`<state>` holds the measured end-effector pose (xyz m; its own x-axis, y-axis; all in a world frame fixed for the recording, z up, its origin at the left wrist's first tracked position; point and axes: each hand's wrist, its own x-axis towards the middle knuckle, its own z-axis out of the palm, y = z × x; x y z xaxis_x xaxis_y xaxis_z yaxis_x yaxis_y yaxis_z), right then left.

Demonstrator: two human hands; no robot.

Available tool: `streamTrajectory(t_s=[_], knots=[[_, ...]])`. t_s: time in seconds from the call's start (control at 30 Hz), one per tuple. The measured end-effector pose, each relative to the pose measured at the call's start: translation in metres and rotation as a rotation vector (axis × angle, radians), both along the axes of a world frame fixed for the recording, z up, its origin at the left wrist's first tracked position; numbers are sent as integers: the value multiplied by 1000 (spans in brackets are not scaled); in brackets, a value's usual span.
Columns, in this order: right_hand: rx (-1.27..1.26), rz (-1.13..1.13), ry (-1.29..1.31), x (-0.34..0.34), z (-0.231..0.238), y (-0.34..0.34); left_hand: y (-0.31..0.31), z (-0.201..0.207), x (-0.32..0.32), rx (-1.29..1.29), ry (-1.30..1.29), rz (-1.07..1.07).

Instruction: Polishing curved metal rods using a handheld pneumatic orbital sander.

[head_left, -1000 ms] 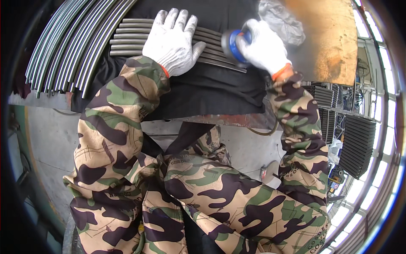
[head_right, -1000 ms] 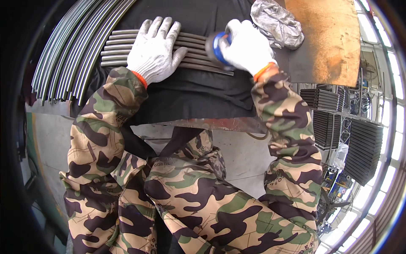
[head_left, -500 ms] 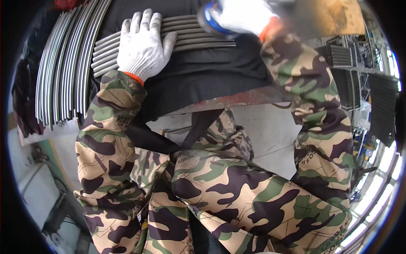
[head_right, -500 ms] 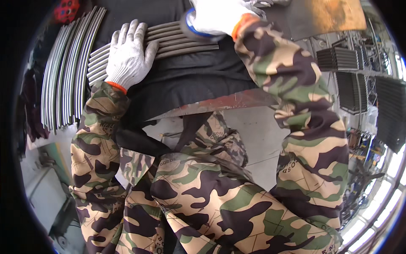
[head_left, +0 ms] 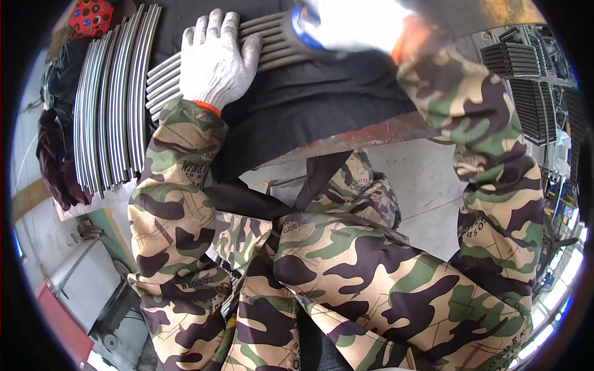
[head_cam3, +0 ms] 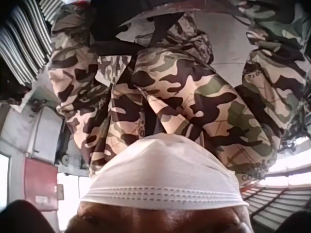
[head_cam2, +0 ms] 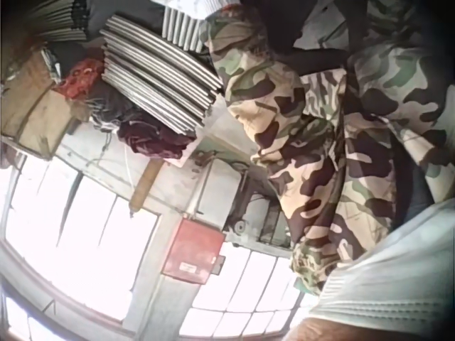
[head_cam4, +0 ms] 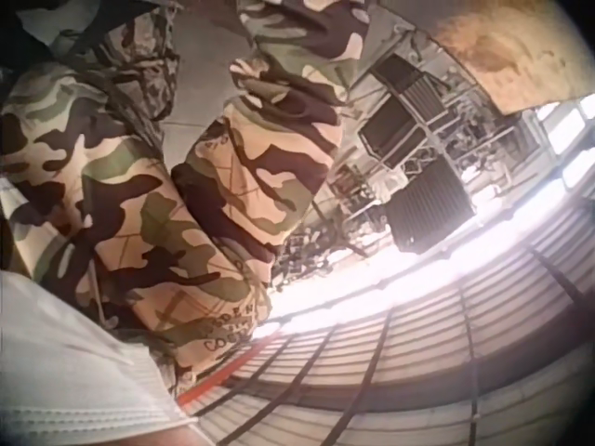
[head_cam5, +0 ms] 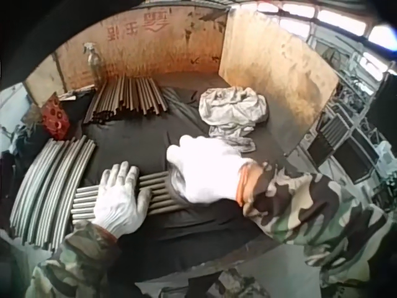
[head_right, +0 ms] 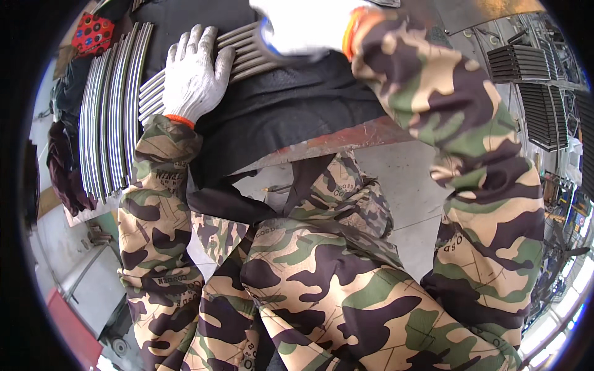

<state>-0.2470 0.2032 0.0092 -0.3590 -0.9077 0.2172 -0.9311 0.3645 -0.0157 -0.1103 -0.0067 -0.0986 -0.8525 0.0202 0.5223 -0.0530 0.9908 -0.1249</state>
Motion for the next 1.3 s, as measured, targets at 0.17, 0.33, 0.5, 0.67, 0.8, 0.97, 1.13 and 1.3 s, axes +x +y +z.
streamTrajectory(t_s=[0.17,0.33,0.5,0.67,0.8,0.97,1.13,1.3], knots=[[17,-93,44,-24,-4,-7,2,2,-1,82,-126,39],[23,-31,-5,5,6,3,4,6,0,77,-125,48],[18,-66,34,-6,-3,-8,1,2,0,101,-147,67],[74,-38,-19,10,7,-9,-3,-5,-2,17,-97,61],[53,-150,98,-23,-14,-17,7,-1,-4,120,-136,60],[90,-24,-2,11,1,-1,6,1,0,77,-90,66],[88,-123,46,-19,-3,-9,10,1,1,105,-123,57],[92,-16,0,-5,0,8,12,3,2,109,-92,34]])
